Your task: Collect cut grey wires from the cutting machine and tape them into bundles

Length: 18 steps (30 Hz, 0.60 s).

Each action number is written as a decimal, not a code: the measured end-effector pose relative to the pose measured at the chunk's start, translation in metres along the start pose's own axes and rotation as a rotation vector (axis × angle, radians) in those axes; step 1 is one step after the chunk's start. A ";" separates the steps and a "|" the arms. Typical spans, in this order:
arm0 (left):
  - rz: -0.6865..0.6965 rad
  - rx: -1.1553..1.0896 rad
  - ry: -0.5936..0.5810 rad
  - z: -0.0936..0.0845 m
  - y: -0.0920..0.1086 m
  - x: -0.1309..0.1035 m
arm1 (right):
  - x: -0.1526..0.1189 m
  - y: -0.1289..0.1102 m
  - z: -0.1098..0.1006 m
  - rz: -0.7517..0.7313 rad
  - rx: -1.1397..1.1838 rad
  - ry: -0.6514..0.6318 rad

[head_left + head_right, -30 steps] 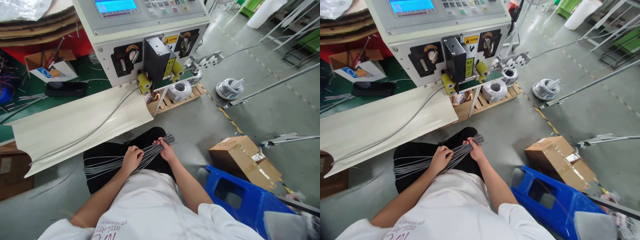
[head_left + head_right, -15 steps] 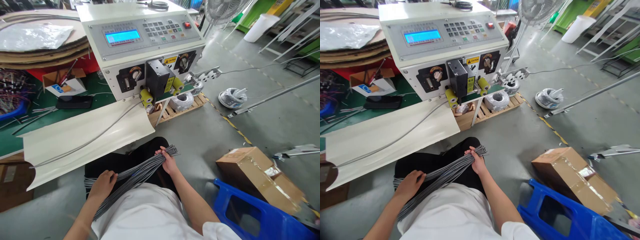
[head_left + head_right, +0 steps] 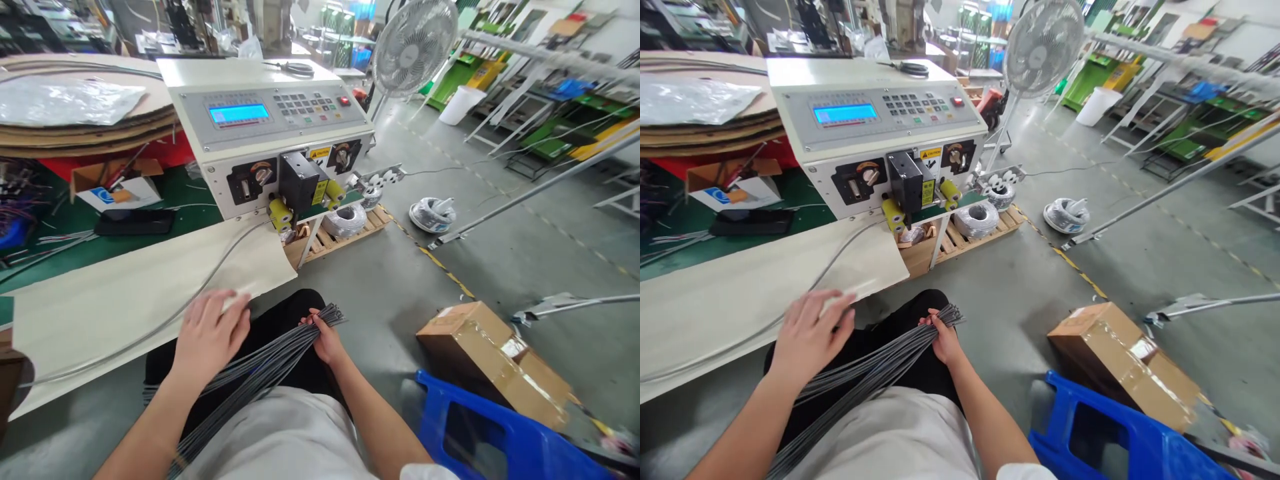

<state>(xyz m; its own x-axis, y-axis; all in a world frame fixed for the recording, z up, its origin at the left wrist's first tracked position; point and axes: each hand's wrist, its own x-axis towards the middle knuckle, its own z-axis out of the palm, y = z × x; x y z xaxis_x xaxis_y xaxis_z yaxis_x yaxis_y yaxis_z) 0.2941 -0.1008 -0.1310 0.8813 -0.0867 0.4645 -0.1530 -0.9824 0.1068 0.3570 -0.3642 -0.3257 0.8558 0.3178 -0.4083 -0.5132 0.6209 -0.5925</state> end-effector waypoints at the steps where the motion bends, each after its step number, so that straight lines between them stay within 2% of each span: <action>1: -0.086 0.078 0.030 0.001 -0.004 0.008 | 0.000 0.000 0.000 -0.002 0.001 0.001; 4: -0.297 0.200 0.030 0.005 -0.015 0.021 | -0.001 0.000 0.001 -0.009 -0.007 0.005; 7: -0.380 0.223 -0.029 0.007 -0.021 0.015 | -0.001 -0.001 0.000 0.006 -0.022 0.002; 12: -0.310 0.182 -0.106 -0.004 -0.029 -0.015 | 0.001 -0.002 -0.001 0.043 -0.034 0.006; 15: -0.221 0.147 -0.022 -0.006 -0.027 -0.035 | 0.001 -0.003 -0.001 0.055 -0.046 0.015; 18: -0.153 0.117 0.053 0.007 -0.010 -0.051 | 0.001 -0.003 0.000 0.062 -0.063 0.009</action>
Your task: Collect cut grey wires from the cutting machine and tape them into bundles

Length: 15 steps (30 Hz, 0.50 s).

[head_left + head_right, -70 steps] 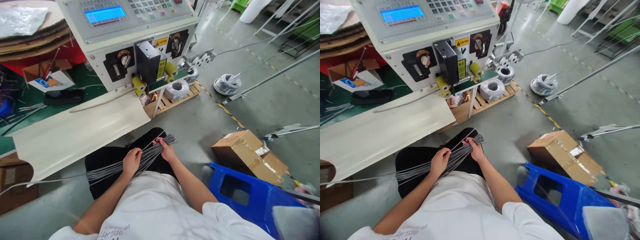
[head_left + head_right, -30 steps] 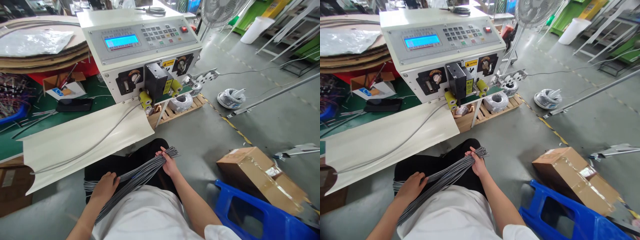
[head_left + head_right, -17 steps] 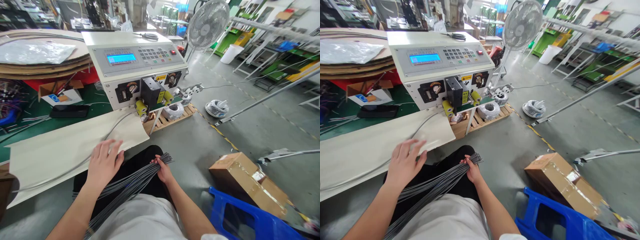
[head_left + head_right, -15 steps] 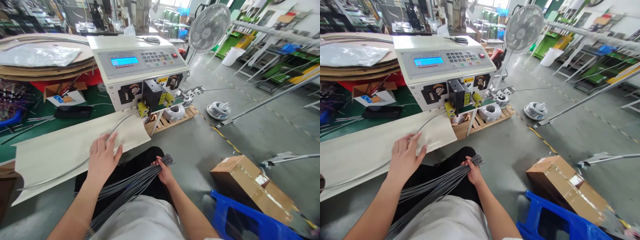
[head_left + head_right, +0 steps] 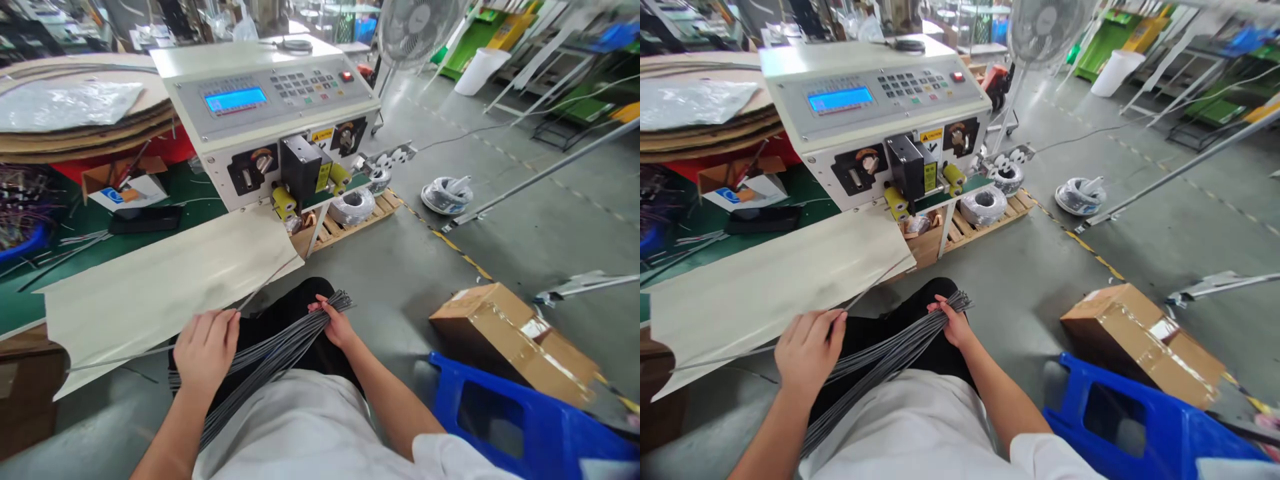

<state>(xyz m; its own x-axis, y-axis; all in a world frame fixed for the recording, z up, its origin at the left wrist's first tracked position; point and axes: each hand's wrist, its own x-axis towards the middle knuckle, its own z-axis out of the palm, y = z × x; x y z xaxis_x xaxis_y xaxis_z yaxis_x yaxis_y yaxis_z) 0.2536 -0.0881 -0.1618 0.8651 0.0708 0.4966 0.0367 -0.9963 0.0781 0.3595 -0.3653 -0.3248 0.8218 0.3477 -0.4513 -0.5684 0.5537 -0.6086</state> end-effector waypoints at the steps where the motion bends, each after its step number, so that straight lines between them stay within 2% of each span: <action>1: 0.013 -0.033 -0.028 0.007 0.009 -0.006 | 0.000 0.000 0.000 0.005 -0.002 -0.003; 6: -0.031 -0.254 -0.368 0.060 0.061 -0.036 | 0.001 0.001 -0.001 0.008 0.004 0.000; 9: -0.042 -0.344 -0.541 0.085 0.079 -0.046 | -0.001 0.000 -0.001 -0.021 -0.002 -0.002; 12: 0.000 -0.354 -0.598 0.097 0.083 -0.048 | -0.002 0.000 -0.001 -0.019 -0.002 0.005; 15: 0.018 -0.313 -0.606 0.098 0.080 -0.048 | 0.001 0.001 -0.002 -0.004 0.000 0.003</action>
<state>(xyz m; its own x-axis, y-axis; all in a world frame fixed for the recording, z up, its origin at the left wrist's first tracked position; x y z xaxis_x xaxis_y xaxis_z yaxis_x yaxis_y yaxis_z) 0.2640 -0.1758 -0.2637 0.9950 -0.0770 -0.0643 -0.0483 -0.9293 0.3662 0.3595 -0.3658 -0.3270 0.8242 0.3430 -0.4506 -0.5648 0.5549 -0.6108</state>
